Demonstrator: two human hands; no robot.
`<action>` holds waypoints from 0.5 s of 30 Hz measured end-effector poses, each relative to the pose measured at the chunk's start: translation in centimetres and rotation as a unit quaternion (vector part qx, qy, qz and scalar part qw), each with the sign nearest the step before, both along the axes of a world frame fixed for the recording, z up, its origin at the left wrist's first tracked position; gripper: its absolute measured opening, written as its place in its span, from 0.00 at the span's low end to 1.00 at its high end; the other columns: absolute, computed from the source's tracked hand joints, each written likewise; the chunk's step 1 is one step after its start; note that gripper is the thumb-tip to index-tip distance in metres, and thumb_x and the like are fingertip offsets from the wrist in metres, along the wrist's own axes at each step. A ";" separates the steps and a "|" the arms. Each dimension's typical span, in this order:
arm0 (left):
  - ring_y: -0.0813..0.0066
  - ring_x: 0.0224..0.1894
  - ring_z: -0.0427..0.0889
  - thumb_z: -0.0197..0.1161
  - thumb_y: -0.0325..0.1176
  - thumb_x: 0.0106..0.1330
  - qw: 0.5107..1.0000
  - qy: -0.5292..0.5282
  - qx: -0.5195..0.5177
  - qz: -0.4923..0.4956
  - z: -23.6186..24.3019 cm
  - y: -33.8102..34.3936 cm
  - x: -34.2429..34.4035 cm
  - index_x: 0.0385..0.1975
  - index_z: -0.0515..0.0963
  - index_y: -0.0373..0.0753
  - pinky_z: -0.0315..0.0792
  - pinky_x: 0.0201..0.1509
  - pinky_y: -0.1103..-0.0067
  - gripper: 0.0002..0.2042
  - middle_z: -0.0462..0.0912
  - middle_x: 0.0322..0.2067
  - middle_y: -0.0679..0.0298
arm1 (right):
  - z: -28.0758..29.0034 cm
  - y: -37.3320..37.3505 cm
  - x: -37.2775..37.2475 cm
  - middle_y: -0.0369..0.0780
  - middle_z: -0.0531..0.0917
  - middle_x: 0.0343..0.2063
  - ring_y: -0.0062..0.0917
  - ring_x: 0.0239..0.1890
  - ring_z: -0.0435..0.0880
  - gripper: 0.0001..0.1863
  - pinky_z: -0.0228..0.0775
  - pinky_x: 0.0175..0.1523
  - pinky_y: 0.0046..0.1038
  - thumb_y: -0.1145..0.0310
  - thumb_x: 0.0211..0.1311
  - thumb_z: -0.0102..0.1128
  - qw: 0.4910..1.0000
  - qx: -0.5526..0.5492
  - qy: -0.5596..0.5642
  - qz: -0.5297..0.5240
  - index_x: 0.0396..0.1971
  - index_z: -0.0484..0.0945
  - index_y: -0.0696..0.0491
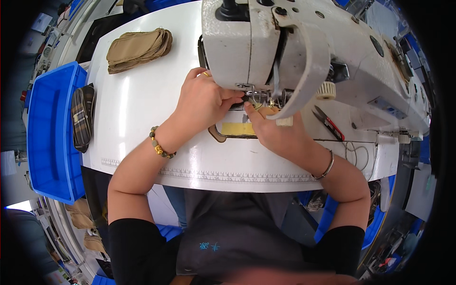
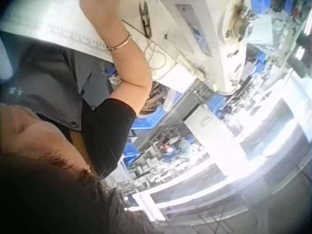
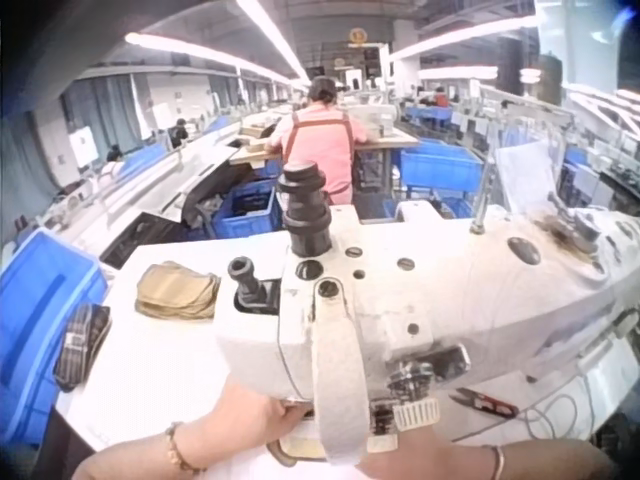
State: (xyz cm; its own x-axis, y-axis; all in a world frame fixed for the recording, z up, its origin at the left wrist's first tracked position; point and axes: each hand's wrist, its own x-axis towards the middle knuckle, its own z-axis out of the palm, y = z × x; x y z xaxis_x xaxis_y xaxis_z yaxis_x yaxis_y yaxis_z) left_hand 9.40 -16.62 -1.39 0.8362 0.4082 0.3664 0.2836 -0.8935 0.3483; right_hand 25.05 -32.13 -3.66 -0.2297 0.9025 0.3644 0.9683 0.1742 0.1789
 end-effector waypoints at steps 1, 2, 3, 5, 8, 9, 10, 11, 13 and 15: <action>0.70 0.33 0.83 0.72 0.36 0.53 1.000 -0.012 0.007 -0.004 -0.2 0.0 0.1 0.31 0.90 0.51 0.69 0.56 0.69 0.06 0.87 0.25 0.70 | -0.1 0.0 0.0 0.29 0.81 0.21 0.22 0.25 0.81 0.16 0.73 0.39 0.33 0.68 0.58 0.59 1.000 0.000 0.000 0.001 0.46 0.85 0.49; 0.70 0.34 0.83 0.72 0.36 0.53 1.000 -0.024 0.014 -0.008 -0.2 0.1 0.1 0.31 0.90 0.51 0.69 0.55 0.69 0.06 0.87 0.25 0.69 | -0.3 0.0 -0.1 0.29 0.81 0.21 0.22 0.26 0.81 0.16 0.73 0.39 0.34 0.68 0.58 0.60 1.000 -0.006 0.021 -0.002 0.46 0.85 0.48; 0.70 0.34 0.83 0.72 0.36 0.53 1.000 -0.024 0.014 -0.007 -0.2 0.0 0.1 0.31 0.90 0.51 0.69 0.55 0.69 0.06 0.87 0.25 0.69 | -0.5 0.1 -0.1 0.29 0.82 0.21 0.22 0.26 0.82 0.16 0.73 0.39 0.35 0.69 0.57 0.60 0.999 -0.011 0.043 -0.006 0.46 0.85 0.48; 0.70 0.35 0.83 0.73 0.36 0.52 1.000 -0.011 0.016 -0.003 -0.1 -0.1 0.0 0.31 0.90 0.52 0.69 0.55 0.68 0.07 0.86 0.26 0.69 | -0.8 0.3 0.3 0.34 0.82 0.20 0.27 0.22 0.82 0.15 0.72 0.30 0.33 0.72 0.57 0.61 0.997 0.013 0.069 0.026 0.46 0.84 0.51; 0.70 0.34 0.83 0.73 0.36 0.52 0.999 -0.002 0.032 0.006 0.2 -0.2 0.0 0.31 0.90 0.51 0.70 0.55 0.69 0.07 0.86 0.24 0.69 | -0.5 0.5 0.2 0.39 0.82 0.19 0.32 0.18 0.82 0.14 0.72 0.22 0.32 0.74 0.57 0.62 0.991 0.034 0.116 0.050 0.44 0.83 0.54; 0.70 0.34 0.83 0.73 0.36 0.52 0.999 -0.001 0.032 0.005 0.1 -0.2 0.0 0.31 0.90 0.51 0.70 0.55 0.69 0.07 0.86 0.24 0.69 | -0.4 0.6 0.1 0.39 0.82 0.19 0.32 0.18 0.82 0.13 0.72 0.22 0.32 0.74 0.57 0.62 0.989 0.033 0.137 0.043 0.43 0.83 0.54; 0.70 0.33 0.83 0.73 0.35 0.52 1.000 -0.014 0.025 0.006 0.0 -0.3 0.2 0.31 0.90 0.50 0.70 0.55 0.69 0.06 0.86 0.23 0.69 | -0.7 0.6 0.3 0.39 0.82 0.19 0.32 0.18 0.82 0.13 0.72 0.22 0.32 0.74 0.57 0.62 0.989 0.033 0.137 0.042 0.43 0.83 0.54; 0.70 0.33 0.83 0.72 0.34 0.52 0.999 -0.028 0.018 0.006 -0.1 -0.4 0.3 0.30 0.90 0.50 0.70 0.54 0.70 0.06 0.86 0.22 0.69 | -1.2 0.7 0.4 0.39 0.81 0.18 0.32 0.17 0.81 0.13 0.72 0.22 0.32 0.74 0.56 0.62 0.985 0.037 0.162 0.043 0.43 0.82 0.54; 0.70 0.32 0.83 0.72 0.34 0.52 1.000 -0.013 0.007 0.010 0.1 -0.8 0.2 0.30 0.90 0.49 0.70 0.54 0.70 0.06 0.85 0.21 0.69 | -1.3 0.6 0.5 0.39 0.80 0.17 0.32 0.17 0.81 0.13 0.72 0.22 0.32 0.74 0.55 0.62 0.980 0.041 0.189 0.042 0.42 0.82 0.54; 0.70 0.32 0.83 0.72 0.33 0.52 1.000 0.004 -0.004 0.014 0.1 -1.0 0.1 0.29 0.90 0.48 0.70 0.54 0.71 0.06 0.85 0.20 0.68 | -0.3 0.5 0.3 0.30 0.83 0.23 0.26 0.27 0.83 0.10 0.74 0.36 0.33 0.72 0.58 0.63 0.997 -0.013 0.076 -0.003 0.40 0.86 0.51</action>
State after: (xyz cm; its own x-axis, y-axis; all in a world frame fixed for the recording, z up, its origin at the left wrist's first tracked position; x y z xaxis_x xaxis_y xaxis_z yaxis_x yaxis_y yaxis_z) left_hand 9.53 -17.60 -1.31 0.8267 0.4352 0.3567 0.3117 -0.8820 0.3535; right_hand 25.33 -31.67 -3.98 -0.1678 0.9131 0.3716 0.9850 0.1703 0.0264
